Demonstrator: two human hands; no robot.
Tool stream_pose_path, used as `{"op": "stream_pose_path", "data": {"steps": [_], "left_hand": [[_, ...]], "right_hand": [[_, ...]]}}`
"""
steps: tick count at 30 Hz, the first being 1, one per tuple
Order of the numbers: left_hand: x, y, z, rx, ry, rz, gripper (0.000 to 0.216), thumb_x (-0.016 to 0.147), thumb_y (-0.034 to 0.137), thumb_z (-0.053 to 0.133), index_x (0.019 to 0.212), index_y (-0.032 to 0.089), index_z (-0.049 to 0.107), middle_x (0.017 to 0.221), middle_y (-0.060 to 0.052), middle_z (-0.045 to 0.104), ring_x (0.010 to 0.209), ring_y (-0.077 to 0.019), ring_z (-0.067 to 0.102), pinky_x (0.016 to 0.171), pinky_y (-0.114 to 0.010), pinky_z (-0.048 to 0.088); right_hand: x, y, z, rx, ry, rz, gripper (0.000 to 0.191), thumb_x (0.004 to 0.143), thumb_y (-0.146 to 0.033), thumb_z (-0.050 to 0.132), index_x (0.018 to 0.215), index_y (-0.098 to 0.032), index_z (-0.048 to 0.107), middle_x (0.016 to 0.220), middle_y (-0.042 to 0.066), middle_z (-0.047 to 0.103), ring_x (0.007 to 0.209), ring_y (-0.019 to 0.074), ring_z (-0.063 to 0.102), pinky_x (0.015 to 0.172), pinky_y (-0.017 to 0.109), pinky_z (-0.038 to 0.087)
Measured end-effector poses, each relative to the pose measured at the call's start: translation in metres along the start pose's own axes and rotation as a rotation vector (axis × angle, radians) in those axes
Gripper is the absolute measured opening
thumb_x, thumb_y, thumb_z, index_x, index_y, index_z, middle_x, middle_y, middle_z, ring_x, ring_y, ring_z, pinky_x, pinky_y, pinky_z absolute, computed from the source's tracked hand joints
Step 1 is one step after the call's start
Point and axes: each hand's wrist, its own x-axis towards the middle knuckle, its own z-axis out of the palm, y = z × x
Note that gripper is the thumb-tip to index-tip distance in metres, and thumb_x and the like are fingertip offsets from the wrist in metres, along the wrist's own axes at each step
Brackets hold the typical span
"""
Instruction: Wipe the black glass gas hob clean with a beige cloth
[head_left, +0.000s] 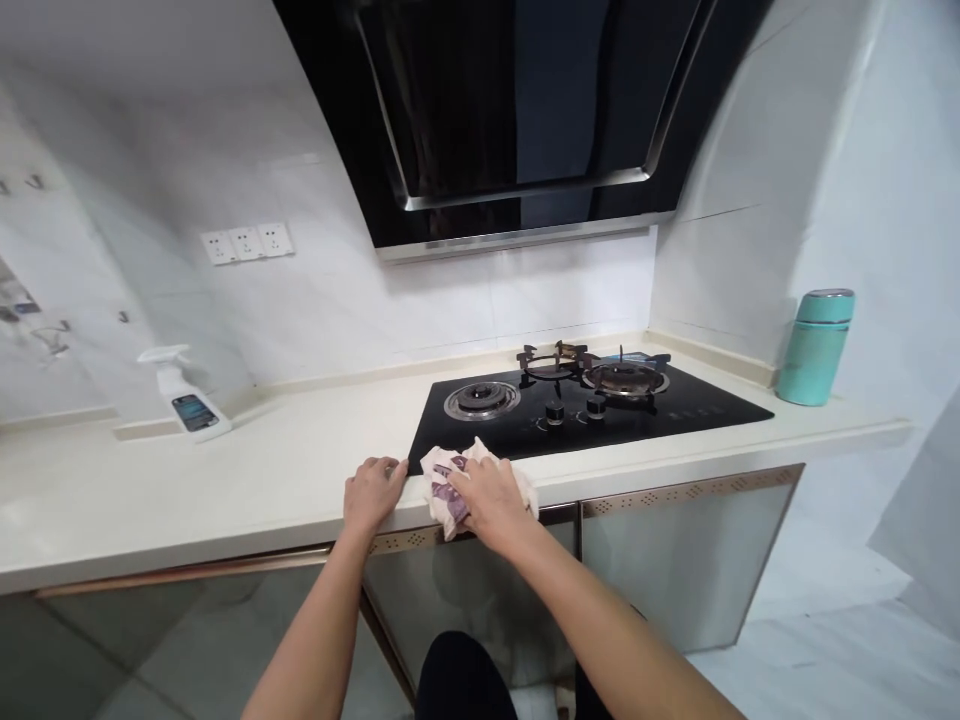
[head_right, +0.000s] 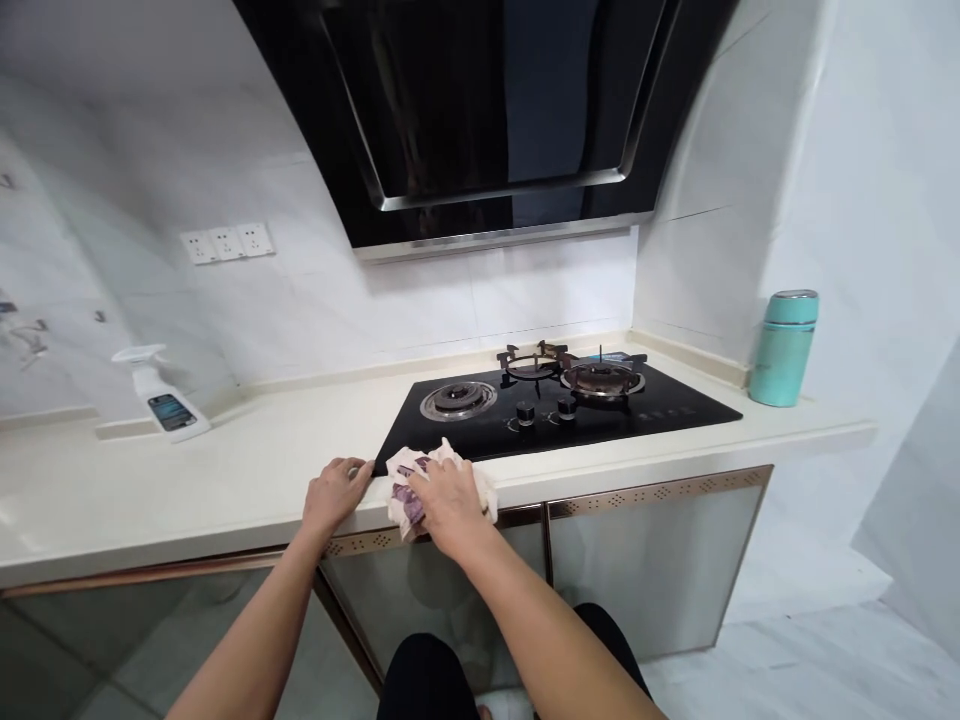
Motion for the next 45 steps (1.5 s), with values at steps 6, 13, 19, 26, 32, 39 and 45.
{"op": "stream_pose_path", "data": {"steps": [6, 13, 19, 26, 32, 39, 45], "left_hand": [[-0.004, 0.002, -0.001, -0.021, 0.008, -0.006, 0.047, 0.1, 0.049, 0.041, 0.116, 0.023, 0.076, 0.128, -0.013, 0.072, 0.123, -0.0305, 0.065, 0.1, -0.04, 0.048], [-0.006, 0.003, -0.002, -0.041, 0.008, -0.003, 0.047, 0.098, 0.048, 0.041, 0.116, 0.021, 0.076, 0.128, -0.015, 0.071, 0.124, -0.0326, 0.064, 0.102, -0.044, 0.047], [-0.006, 0.005, -0.003, -0.035, 0.007, 0.003, 0.05, 0.098, 0.049, 0.038, 0.115, 0.021, 0.077, 0.127, -0.015, 0.071, 0.123, -0.0348, 0.063, 0.103, -0.047, 0.047], [-0.003, 0.013, -0.004, 0.006, -0.018, -0.036, 0.054, 0.096, 0.05, 0.036, 0.118, 0.022, 0.076, 0.131, -0.017, 0.069, 0.126, -0.0375, 0.062, 0.105, -0.053, 0.046], [-0.001, 0.017, -0.009, 0.025, -0.06, -0.064, 0.055, 0.095, 0.052, 0.035, 0.12, 0.024, 0.075, 0.134, -0.018, 0.067, 0.129, -0.0386, 0.06, 0.107, -0.055, 0.044], [0.002, 0.006, -0.009, -0.014, -0.063, -0.04, 0.056, 0.095, 0.061, 0.038, 0.118, 0.026, 0.075, 0.134, -0.016, 0.069, 0.125, -0.0359, 0.064, 0.104, -0.052, 0.048], [0.006, -0.007, -0.008, -0.095, -0.064, -0.016, 0.045, 0.095, 0.05, 0.042, 0.117, 0.028, 0.075, 0.131, -0.008, 0.074, 0.123, -0.0298, 0.066, 0.098, -0.038, 0.052]], "right_hand": [[-0.038, 0.058, -0.003, 0.007, 0.055, 0.162, 0.059, 0.084, -0.038, 0.079, 0.138, -0.032, 0.057, 0.135, 0.008, 0.061, 0.116, 0.0309, 0.052, 0.094, 0.044, 0.037], [-0.102, 0.154, -0.022, -0.189, 0.075, 0.384, 0.052, 0.088, -0.033, 0.072, 0.139, -0.036, 0.058, 0.139, 0.008, 0.06, 0.125, 0.0315, 0.049, 0.094, 0.044, 0.037], [-0.127, 0.178, -0.025, -0.283, 0.116, 0.538, 0.052, 0.088, -0.027, 0.071, 0.137, -0.037, 0.06, 0.141, 0.007, 0.059, 0.124, 0.0315, 0.05, 0.093, 0.046, 0.038], [-0.114, 0.151, -0.034, -0.223, 0.08, 0.568, 0.043, 0.089, -0.029, 0.069, 0.132, -0.035, 0.064, 0.138, 0.009, 0.059, 0.122, 0.0357, 0.048, 0.093, 0.053, 0.039], [-0.059, 0.085, -0.022, 0.049, 0.024, 0.322, 0.044, 0.093, -0.022, 0.062, 0.136, -0.033, 0.063, 0.146, 0.01, 0.055, 0.125, 0.0368, 0.048, 0.1, 0.059, 0.038], [-0.003, 0.007, 0.009, 0.302, 0.063, 0.125, 0.026, 0.093, -0.024, 0.062, 0.117, -0.031, 0.07, 0.134, 0.009, 0.063, 0.123, 0.0367, 0.052, 0.104, 0.064, 0.037], [0.025, -0.004, 0.01, 0.569, 0.187, 0.082, 0.036, 0.091, -0.034, 0.065, 0.127, -0.034, 0.063, 0.124, 0.0, 0.068, 0.113, 0.0245, 0.061, 0.1, 0.043, 0.047]]}}
